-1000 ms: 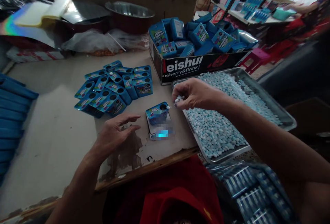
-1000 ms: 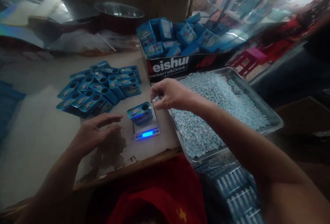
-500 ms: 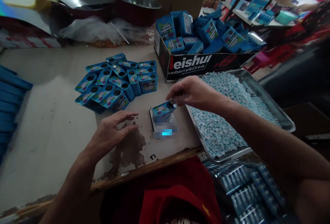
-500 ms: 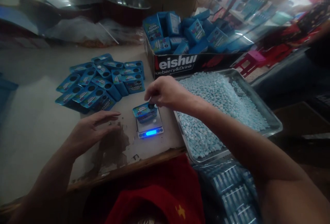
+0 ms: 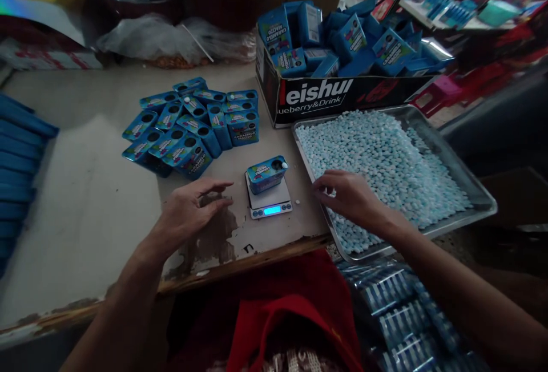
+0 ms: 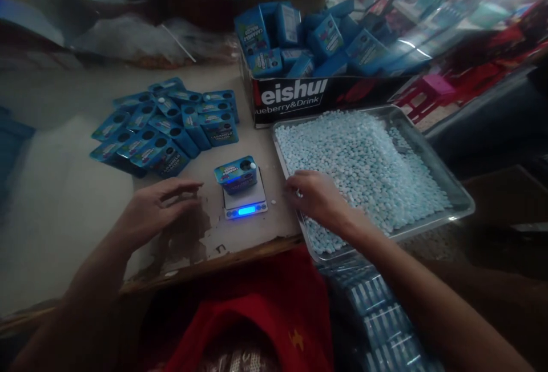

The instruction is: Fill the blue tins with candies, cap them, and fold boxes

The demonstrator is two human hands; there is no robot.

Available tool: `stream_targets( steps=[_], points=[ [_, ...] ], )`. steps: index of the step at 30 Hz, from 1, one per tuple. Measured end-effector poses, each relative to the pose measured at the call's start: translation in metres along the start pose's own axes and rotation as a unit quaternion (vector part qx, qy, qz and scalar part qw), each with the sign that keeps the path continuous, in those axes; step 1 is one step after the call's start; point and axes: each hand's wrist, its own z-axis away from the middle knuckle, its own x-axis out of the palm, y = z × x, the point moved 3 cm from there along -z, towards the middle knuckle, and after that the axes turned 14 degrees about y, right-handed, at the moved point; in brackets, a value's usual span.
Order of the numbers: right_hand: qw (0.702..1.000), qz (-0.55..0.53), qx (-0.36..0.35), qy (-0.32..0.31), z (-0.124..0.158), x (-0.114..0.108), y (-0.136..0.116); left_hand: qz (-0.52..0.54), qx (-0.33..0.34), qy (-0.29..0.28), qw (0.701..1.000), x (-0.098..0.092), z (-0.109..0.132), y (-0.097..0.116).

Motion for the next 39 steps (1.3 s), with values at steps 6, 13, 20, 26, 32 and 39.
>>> stream_targets(
  steps=[6,13,20,26,32,39],
  points=[
    [0.967,0.175,-0.168,-0.078,0.012,0.041,-0.034,-0.012,0.009,0.008,1.000,0.003,0.007,0.002],
    [0.987,0.133,-0.072,-0.055,0.004,0.055,-0.023,-0.039,0.008,0.011,0.999,-0.008,0.011,-0.005],
    [0.960,-0.175,0.051,0.214,-0.026,0.009,-0.021,-0.011,0.006,0.008,1.000,0.002,0.005,-0.007],
    [0.951,-0.171,-0.045,0.255,-0.046,0.008,-0.041,-0.022,-0.013,0.005,1.000,-0.003,0.006,-0.011],
    [0.973,-0.143,-0.032,0.179,-0.059,0.007,-0.048,-0.018,-0.067,-0.008,0.998,-0.007,0.013,-0.026],
    [0.973,-0.160,-0.014,0.165,-0.072,-0.007,-0.039,-0.004,-0.089,-0.033,0.995,-0.002,0.011,-0.026]
  ],
)
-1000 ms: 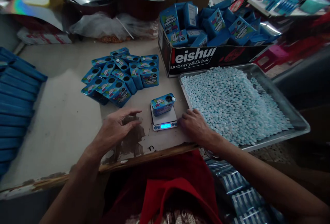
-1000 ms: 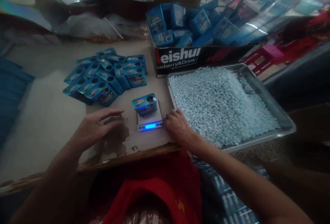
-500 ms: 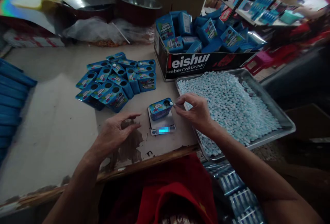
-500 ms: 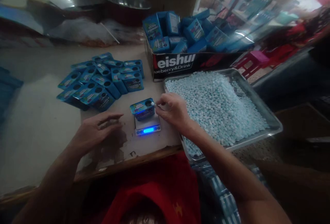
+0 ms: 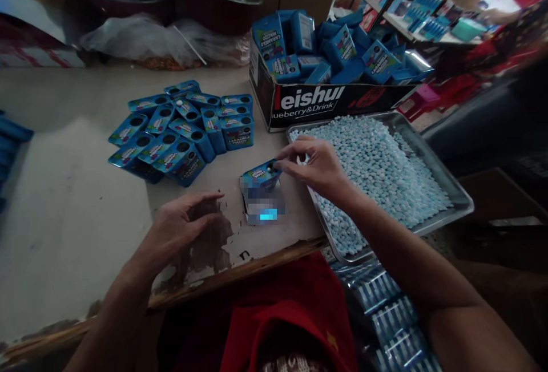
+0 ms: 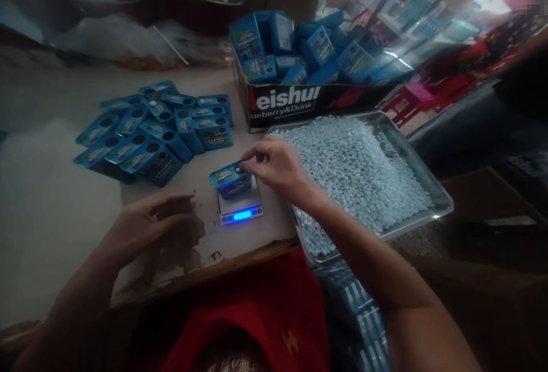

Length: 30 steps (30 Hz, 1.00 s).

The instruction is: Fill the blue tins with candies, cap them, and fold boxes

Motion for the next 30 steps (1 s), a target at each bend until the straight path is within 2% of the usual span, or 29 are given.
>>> stream_targets(
  steps=[2,5,8,11,13,17,19,22,24,27,30],
  points=[
    [0.998,0.057,0.032,0.000,0.008,-0.017,0.018,-0.010,0.002,0.004,1.000,-0.001,-0.002,0.000],
    [0.973,0.202,0.080,-0.082,0.037,-0.040,0.049,-0.019,0.010,-0.001,1.000,-0.001,-0.005,-0.001],
    [0.946,0.268,0.039,-0.179,0.069,-0.048,0.065,-0.011,0.022,-0.007,1.000,0.004,-0.008,0.001],
    [0.922,0.314,0.003,-0.227,0.083,-0.050,0.068,-0.007,0.040,-0.011,0.999,0.009,-0.009,0.008],
    [0.922,0.322,0.023,-0.213,0.081,-0.054,0.070,-0.017,0.052,-0.007,0.998,0.011,-0.009,0.013],
    [0.954,0.258,0.110,-0.107,0.069,-0.069,0.080,-0.028,0.073,0.008,0.997,0.009,-0.008,0.017],
    [0.963,0.211,0.148,-0.084,0.062,-0.072,0.082,-0.027,0.079,0.011,0.996,0.007,-0.009,0.016],
    [0.973,0.086,0.206,-0.059,0.047,-0.068,0.072,-0.034,0.079,0.018,0.996,0.006,-0.010,0.019],
    [0.976,-0.008,0.211,-0.049,0.031,-0.060,0.055,-0.029,0.078,0.019,0.996,0.006,-0.011,0.022],
    [0.980,-0.102,0.152,-0.079,0.006,-0.042,0.019,-0.020,0.076,0.018,0.997,0.007,-0.012,0.025],
    [0.982,-0.115,0.081,-0.128,-0.014,-0.022,-0.012,-0.019,0.081,0.018,0.996,0.005,-0.012,0.021]
  ],
)
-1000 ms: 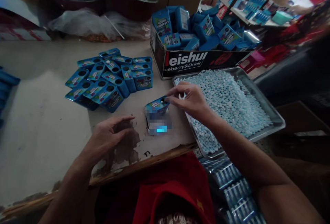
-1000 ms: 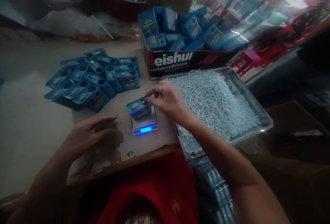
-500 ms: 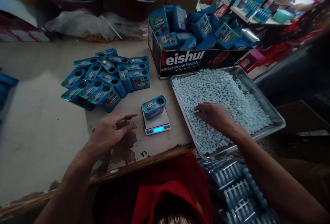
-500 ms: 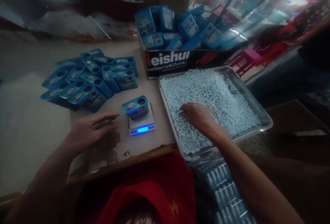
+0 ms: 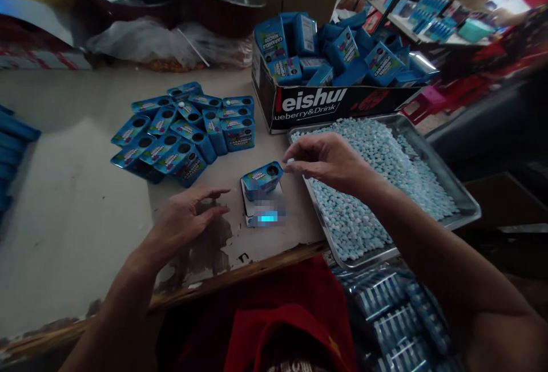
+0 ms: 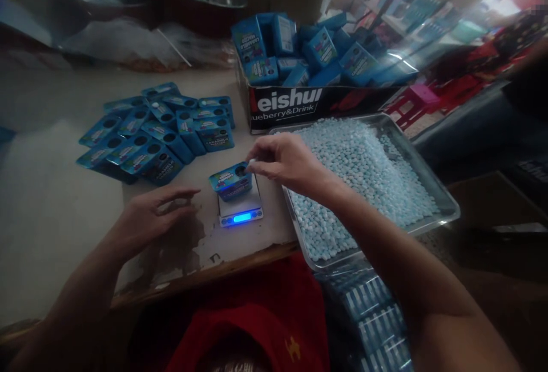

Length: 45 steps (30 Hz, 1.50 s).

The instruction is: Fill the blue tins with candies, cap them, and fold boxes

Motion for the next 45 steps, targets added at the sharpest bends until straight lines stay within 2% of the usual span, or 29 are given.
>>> stream_targets(
  steps=[3,8,12,16,19,21,23,25,27,30,34,41,45],
  points=[
    [0.998,0.050,-0.034,-0.029,-0.012,0.014,-0.009,-0.001,0.004,0.001,1.000,-0.005,0.001,-0.006],
    [0.997,0.066,-0.016,-0.049,-0.019,0.020,0.004,0.007,-0.005,0.001,1.000,-0.014,0.000,-0.010],
    [0.999,0.041,-0.030,0.002,-0.019,0.022,0.002,0.001,0.004,0.002,1.000,-0.017,-0.001,-0.007],
    [0.988,0.108,-0.099,0.038,-0.020,0.028,-0.010,0.000,0.011,0.002,1.000,-0.016,0.000,-0.002],
    [0.975,0.153,-0.115,0.109,-0.013,0.013,-0.006,-0.002,0.018,0.010,1.000,-0.017,0.002,0.002],
    [0.962,0.221,-0.074,0.143,0.000,-0.005,0.010,-0.002,0.017,0.012,1.000,-0.019,0.003,0.001],
    [0.938,0.329,0.004,0.111,0.020,-0.021,0.037,-0.004,0.017,0.011,1.000,-0.021,0.003,0.001],
    [0.906,0.417,0.064,0.025,0.045,-0.029,0.064,-0.008,0.020,0.005,1.000,-0.020,0.001,0.001],
    [0.883,0.461,0.082,-0.039,0.067,-0.028,0.083,-0.015,0.024,0.000,1.000,-0.017,-0.002,0.005],
    [0.871,0.483,0.074,-0.055,0.081,-0.022,0.094,-0.019,0.032,-0.004,0.999,-0.010,-0.007,0.020],
    [0.887,0.458,0.065,-0.019,0.076,-0.025,0.093,-0.016,0.044,0.000,0.999,-0.006,-0.008,0.037],
    [0.933,0.345,0.085,0.059,0.078,-0.041,0.096,-0.040,0.024,0.009,0.999,-0.010,-0.001,0.033],
    [0.936,0.330,0.090,0.078,0.081,-0.038,0.102,-0.030,0.032,0.005,0.999,-0.007,-0.002,0.044]
  ],
)
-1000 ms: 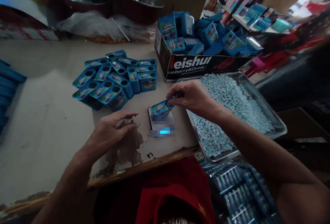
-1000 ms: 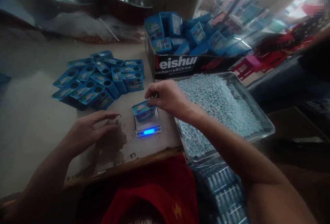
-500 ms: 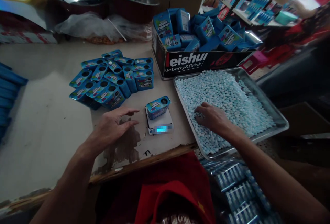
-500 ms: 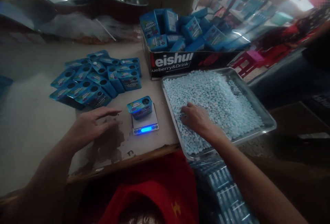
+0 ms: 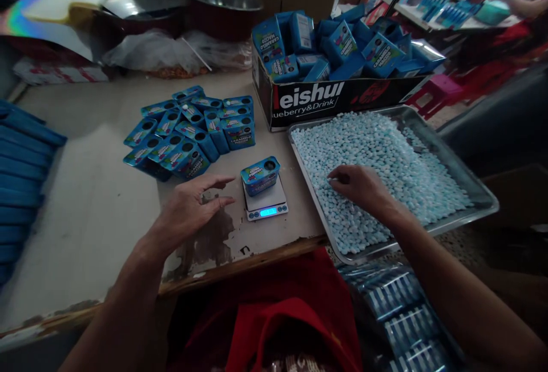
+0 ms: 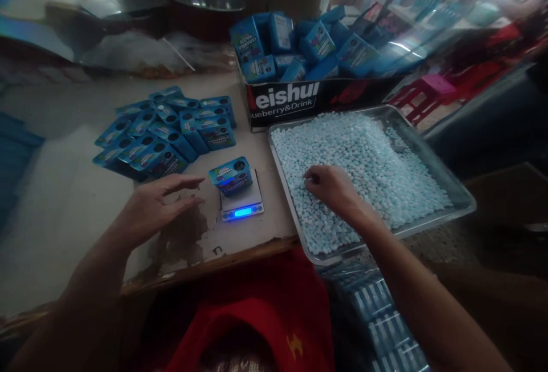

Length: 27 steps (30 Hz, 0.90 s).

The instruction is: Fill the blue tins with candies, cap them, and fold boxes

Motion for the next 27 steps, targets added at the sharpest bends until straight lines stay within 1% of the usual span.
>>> stream_targets(
  steps=[3,5,7,8,9,11,13,14,15,16,17,19,21,22,23,24,25,27],
  points=[
    [1.000,-0.023,-0.003,0.013,0.001,0.000,-0.003,0.006,-0.002,0.001,1.000,0.003,-0.002,0.003],
    [0.997,-0.065,0.003,0.032,0.001,-0.006,-0.011,0.013,-0.012,0.007,1.000,0.006,-0.002,0.002],
    [0.989,-0.135,0.002,0.058,-0.004,-0.013,-0.029,0.029,-0.006,0.021,0.999,0.011,-0.004,0.003],
    [0.982,-0.174,-0.010,0.073,-0.008,-0.017,-0.041,0.035,0.004,0.031,0.999,0.015,-0.005,0.006],
    [0.973,-0.210,-0.031,0.088,-0.013,-0.021,-0.056,0.036,0.017,0.042,0.998,0.020,-0.008,0.010],
    [0.959,-0.250,-0.099,0.091,-0.025,-0.023,-0.088,0.026,0.040,0.067,0.997,0.030,-0.014,0.022],
    [0.953,-0.236,-0.180,0.063,-0.038,-0.020,-0.115,0.004,0.051,0.089,0.995,0.040,-0.022,0.035],
    [0.951,-0.217,-0.214,0.042,-0.043,-0.018,-0.124,-0.005,0.056,0.094,0.994,0.045,-0.026,0.042],
    [0.951,-0.197,-0.239,0.025,-0.046,-0.016,-0.127,-0.013,0.060,0.091,0.994,0.050,-0.031,0.047],
    [0.953,-0.175,-0.248,0.017,-0.049,-0.016,-0.126,-0.020,0.065,0.081,0.994,0.055,-0.034,0.051],
    [0.959,-0.147,-0.241,0.022,-0.051,-0.017,-0.119,-0.023,0.069,0.070,0.995,0.058,-0.037,0.054],
    [0.980,-0.053,-0.187,0.040,-0.053,-0.020,-0.093,-0.017,0.076,0.054,0.995,0.057,-0.038,0.055],
    [0.989,0.071,-0.124,0.045,-0.056,-0.021,-0.067,0.001,0.074,0.056,0.996,0.043,-0.033,0.051],
    [0.987,0.109,-0.113,0.042,-0.059,-0.018,-0.060,0.007,0.066,0.063,0.996,0.030,-0.029,0.046],
    [0.985,0.117,-0.119,0.039,-0.064,-0.014,-0.059,0.008,0.054,0.073,0.996,0.014,-0.024,0.041],
    [0.985,0.097,-0.138,0.041,-0.070,-0.007,-0.065,0.001,0.040,0.089,0.995,-0.007,-0.020,0.034],
    [0.984,0.060,-0.163,0.050,-0.077,0.001,-0.078,-0.018,0.027,0.114,0.993,-0.031,-0.017,0.027],
    [0.975,-0.007,-0.211,0.065,-0.096,0.021,-0.113,-0.081,0.018,0.188,0.979,-0.089,-0.018,0.012]
  ],
)
